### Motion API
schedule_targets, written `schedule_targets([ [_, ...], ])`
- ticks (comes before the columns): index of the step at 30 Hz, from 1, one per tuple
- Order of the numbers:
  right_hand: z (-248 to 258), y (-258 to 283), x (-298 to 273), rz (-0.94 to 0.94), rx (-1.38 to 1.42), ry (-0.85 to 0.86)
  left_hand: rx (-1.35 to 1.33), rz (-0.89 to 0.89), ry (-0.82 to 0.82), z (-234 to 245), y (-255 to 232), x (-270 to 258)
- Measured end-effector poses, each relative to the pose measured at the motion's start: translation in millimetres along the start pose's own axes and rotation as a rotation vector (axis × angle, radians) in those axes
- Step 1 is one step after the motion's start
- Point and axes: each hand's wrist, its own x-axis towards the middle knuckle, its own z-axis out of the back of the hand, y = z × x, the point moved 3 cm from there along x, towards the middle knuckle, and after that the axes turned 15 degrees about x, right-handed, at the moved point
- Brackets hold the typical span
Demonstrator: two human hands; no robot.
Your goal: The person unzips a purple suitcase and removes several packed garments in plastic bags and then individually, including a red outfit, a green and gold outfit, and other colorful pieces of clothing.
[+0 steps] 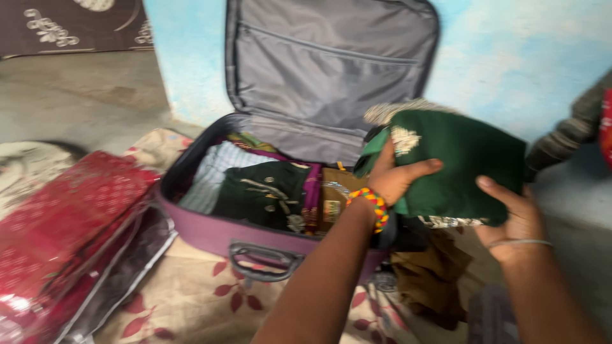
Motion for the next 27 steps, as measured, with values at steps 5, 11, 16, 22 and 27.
schedule_targets([
  [5, 97.0, 49.8, -16.6, 0.061, -0.074, -0.203, 0.315, -0.021, 0.058, -78.5, 66.4, 34.5],
  [11, 238.0, -8.7, -64.4, -0.546, -0.451, -0.874, 0.729, 0.439, 0.056, -96.2, 277.0, -47.4],
  [16, 311.7, -99.2, -77.6, -0.858, -0.747, -0.864, 1.206, 0.779, 0.452, -59.3, 368.4, -174.2],
  [22, 362.4, -103.7, -70.4, -1.074, -1.319, -0.671, 1.238, 0.916, 0.629, -63.7, 315.2, -148.6],
  [27, 339.5, -79.5, -41.0, -0.786, -1.681, -0.497, 1.241, 0.750, 0.754, -72.4, 284.3, -117.6],
])
